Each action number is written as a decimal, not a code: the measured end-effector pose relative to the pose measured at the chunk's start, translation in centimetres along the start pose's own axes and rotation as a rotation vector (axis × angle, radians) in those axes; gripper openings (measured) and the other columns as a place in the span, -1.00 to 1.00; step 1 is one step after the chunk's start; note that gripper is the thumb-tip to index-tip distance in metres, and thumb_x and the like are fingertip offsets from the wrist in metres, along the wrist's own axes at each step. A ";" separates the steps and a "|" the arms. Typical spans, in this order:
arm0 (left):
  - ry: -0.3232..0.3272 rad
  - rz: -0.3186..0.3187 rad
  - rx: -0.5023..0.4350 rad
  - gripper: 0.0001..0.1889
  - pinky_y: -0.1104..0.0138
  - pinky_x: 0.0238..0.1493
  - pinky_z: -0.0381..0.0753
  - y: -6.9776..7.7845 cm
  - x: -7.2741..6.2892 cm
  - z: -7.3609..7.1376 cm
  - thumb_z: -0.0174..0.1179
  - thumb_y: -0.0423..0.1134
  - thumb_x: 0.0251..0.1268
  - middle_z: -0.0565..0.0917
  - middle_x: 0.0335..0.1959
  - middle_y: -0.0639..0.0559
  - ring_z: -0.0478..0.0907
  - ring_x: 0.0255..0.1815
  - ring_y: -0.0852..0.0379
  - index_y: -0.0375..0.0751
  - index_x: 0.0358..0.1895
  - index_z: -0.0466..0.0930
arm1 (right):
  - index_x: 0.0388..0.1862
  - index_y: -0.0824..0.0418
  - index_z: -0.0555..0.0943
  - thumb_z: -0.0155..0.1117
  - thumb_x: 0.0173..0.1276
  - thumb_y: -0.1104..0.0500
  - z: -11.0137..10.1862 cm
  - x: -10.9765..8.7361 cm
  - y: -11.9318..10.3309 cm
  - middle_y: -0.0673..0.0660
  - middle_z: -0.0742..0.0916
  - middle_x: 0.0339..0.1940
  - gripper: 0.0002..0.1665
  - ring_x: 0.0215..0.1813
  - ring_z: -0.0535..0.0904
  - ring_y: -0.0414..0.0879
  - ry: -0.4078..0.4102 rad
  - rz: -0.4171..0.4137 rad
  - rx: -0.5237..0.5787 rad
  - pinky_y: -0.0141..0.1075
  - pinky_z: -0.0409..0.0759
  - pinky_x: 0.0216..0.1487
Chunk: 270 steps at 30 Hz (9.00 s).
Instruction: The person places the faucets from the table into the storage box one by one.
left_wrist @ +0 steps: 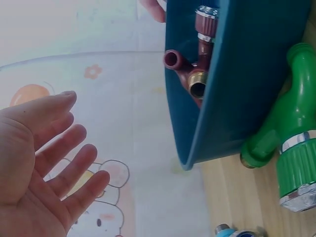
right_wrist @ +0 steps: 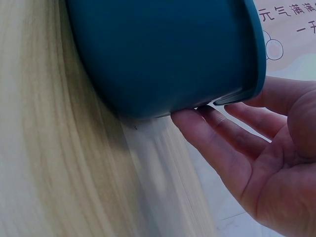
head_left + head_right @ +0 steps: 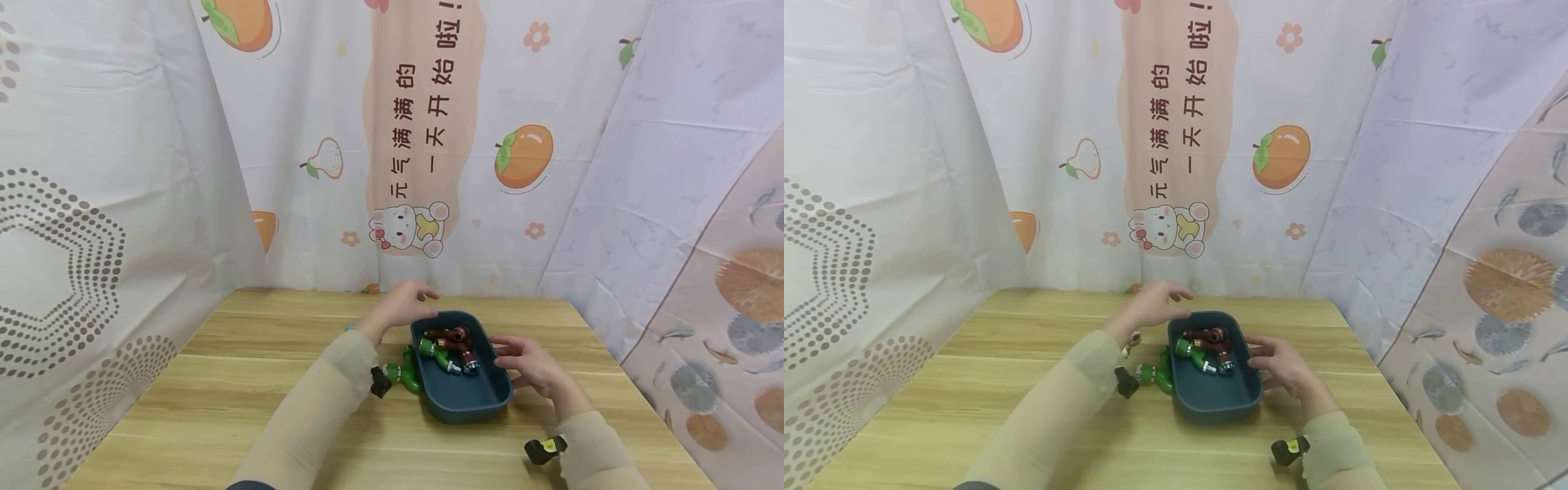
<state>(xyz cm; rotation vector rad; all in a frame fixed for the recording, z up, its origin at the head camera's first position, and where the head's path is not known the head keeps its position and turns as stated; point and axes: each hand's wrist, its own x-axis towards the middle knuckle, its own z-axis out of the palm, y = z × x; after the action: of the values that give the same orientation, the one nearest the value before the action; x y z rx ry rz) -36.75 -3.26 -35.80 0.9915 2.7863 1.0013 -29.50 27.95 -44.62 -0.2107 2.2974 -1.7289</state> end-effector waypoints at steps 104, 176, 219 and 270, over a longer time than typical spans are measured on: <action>0.227 -0.125 -0.064 -0.48 -0.05 0.17 0.55 -8.9 -11.9 -4.5 0.44 -0.09 0.27 0.63 0.24 -0.03 0.52 0.22 -0.10 -0.09 0.28 0.61 | 0.54 0.36 0.28 0.25 0.47 0.32 0.0 0.0 0.1 0.54 0.48 0.35 -0.29 0.20 0.59 0.25 -0.021 -0.015 0.014 0.18 0.68 -0.09; -0.110 -0.203 -0.125 -0.55 0.04 -0.05 0.65 -12.4 -14.8 -0.1 0.50 -0.33 0.12 0.69 -0.07 -0.04 0.64 -0.03 -0.07 -0.22 0.14 0.69 | 0.56 0.35 0.26 0.25 0.48 0.31 -0.2 0.0 0.3 0.52 0.47 0.38 -0.27 0.24 0.57 0.26 -0.029 -0.015 0.011 0.15 0.69 -0.10; -0.143 -0.160 -0.072 -0.51 0.20 -0.19 0.58 -12.4 -14.5 0.7 0.38 -0.57 -0.02 0.72 -0.18 0.11 0.54 -0.26 0.12 -0.16 0.07 0.77 | 0.56 0.37 0.25 0.25 0.48 0.30 -0.2 0.0 0.3 0.53 0.47 0.37 -0.27 0.23 0.57 0.26 -0.037 -0.024 0.016 0.16 0.68 -0.09; -0.127 -0.139 -0.085 -0.51 0.27 -0.35 0.54 -11.6 -14.9 -0.5 0.30 -0.56 0.10 0.70 -0.23 0.07 0.51 -0.38 0.13 -0.06 0.11 0.74 | 0.56 0.37 0.24 0.25 0.49 0.28 -0.2 0.1 0.5 0.55 0.48 0.35 -0.27 0.16 0.60 0.22 -0.045 -0.027 0.023 0.15 0.69 -0.09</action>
<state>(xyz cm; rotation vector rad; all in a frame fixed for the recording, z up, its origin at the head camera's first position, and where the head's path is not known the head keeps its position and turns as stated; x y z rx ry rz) -31.43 -18.95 -44.92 0.8087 2.6445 0.9922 -29.60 28.26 -45.06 -0.2750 2.2522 -1.7446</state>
